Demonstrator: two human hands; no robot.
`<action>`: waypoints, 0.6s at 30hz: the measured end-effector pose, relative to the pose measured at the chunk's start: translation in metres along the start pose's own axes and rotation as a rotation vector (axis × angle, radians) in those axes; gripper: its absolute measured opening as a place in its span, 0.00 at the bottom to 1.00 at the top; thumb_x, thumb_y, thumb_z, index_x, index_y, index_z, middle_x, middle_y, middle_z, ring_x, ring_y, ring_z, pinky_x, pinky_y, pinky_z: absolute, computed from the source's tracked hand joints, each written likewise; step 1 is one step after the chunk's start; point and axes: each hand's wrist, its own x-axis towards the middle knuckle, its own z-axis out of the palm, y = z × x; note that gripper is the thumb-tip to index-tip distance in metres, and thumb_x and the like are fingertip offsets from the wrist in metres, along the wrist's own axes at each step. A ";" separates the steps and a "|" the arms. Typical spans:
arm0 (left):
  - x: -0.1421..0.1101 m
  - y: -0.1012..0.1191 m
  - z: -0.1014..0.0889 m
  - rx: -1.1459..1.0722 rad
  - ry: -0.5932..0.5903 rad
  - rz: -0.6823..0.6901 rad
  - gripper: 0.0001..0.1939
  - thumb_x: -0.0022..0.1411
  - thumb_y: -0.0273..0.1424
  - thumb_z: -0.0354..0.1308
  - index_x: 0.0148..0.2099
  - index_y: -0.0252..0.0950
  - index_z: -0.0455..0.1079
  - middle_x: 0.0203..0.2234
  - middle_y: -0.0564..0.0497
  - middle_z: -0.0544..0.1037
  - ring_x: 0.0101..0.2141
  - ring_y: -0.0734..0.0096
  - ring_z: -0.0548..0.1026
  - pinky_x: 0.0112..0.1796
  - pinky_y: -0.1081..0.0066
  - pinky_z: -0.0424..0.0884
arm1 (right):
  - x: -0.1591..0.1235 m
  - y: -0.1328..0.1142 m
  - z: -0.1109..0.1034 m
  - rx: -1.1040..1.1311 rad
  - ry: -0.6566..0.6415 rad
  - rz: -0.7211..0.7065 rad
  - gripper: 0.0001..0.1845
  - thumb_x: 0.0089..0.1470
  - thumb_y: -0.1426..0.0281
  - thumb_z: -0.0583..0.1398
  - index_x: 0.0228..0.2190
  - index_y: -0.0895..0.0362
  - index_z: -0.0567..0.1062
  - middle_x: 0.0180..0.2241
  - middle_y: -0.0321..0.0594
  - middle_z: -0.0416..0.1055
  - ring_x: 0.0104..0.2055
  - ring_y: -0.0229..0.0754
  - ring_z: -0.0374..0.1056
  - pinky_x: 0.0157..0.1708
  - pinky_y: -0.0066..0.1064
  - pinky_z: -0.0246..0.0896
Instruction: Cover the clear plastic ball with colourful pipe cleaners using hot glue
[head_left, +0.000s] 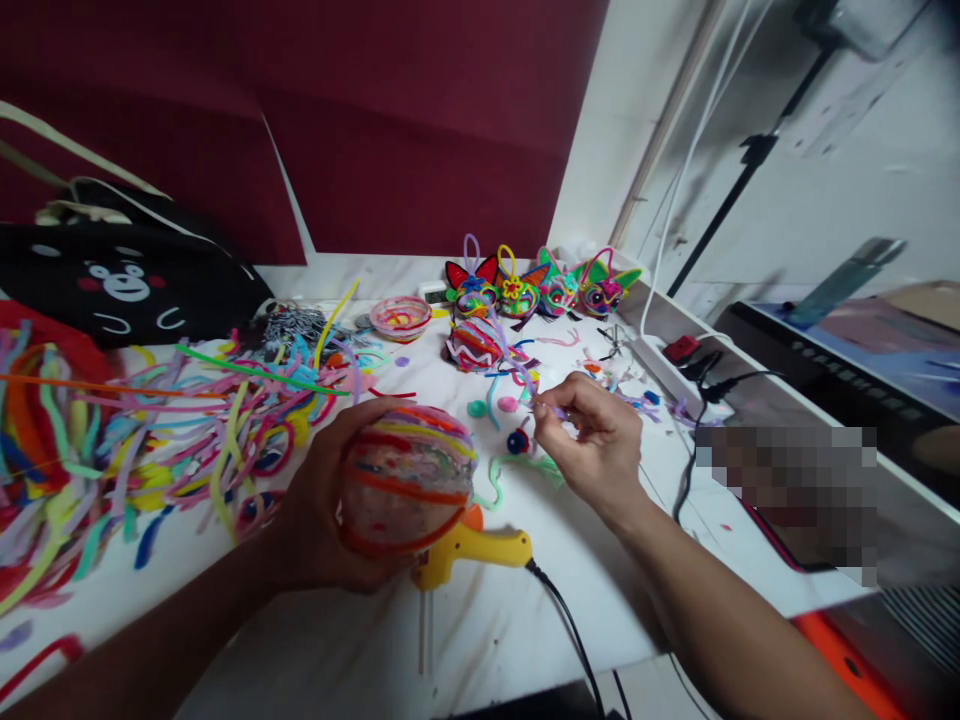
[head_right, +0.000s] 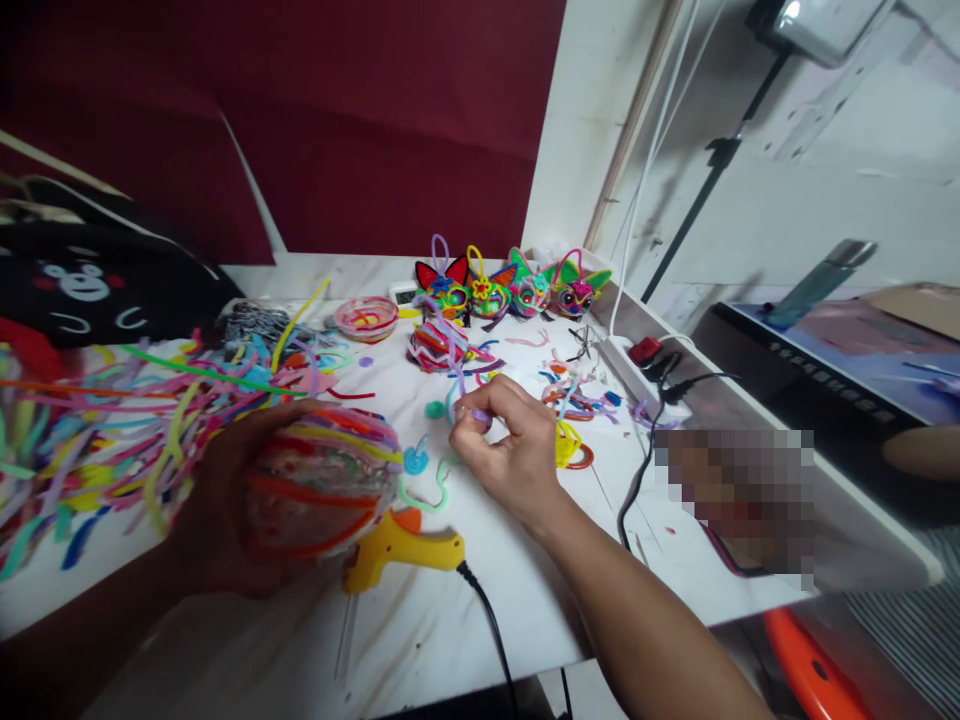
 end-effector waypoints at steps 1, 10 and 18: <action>0.000 0.000 0.000 0.008 0.006 0.006 0.57 0.49 0.51 0.73 0.75 0.40 0.55 0.60 0.37 0.74 0.53 0.45 0.81 0.49 0.49 0.86 | 0.000 0.001 0.000 -0.008 -0.003 0.000 0.09 0.56 0.77 0.61 0.25 0.55 0.75 0.23 0.32 0.71 0.24 0.36 0.66 0.26 0.28 0.61; -0.001 -0.019 -0.003 0.104 0.155 -0.017 0.58 0.45 0.52 0.74 0.75 0.47 0.56 0.60 0.41 0.71 0.56 0.42 0.77 0.50 0.45 0.81 | 0.001 0.022 0.000 -0.007 -0.322 -0.057 0.08 0.65 0.74 0.62 0.39 0.56 0.84 0.34 0.42 0.82 0.36 0.41 0.77 0.34 0.30 0.70; 0.001 -0.033 -0.009 0.158 0.250 -0.041 0.59 0.48 0.60 0.71 0.76 0.49 0.54 0.63 0.42 0.68 0.61 0.42 0.72 0.58 0.42 0.75 | -0.002 0.023 -0.003 -0.059 -0.478 -0.012 0.10 0.69 0.70 0.61 0.46 0.54 0.84 0.39 0.43 0.85 0.37 0.43 0.80 0.40 0.33 0.73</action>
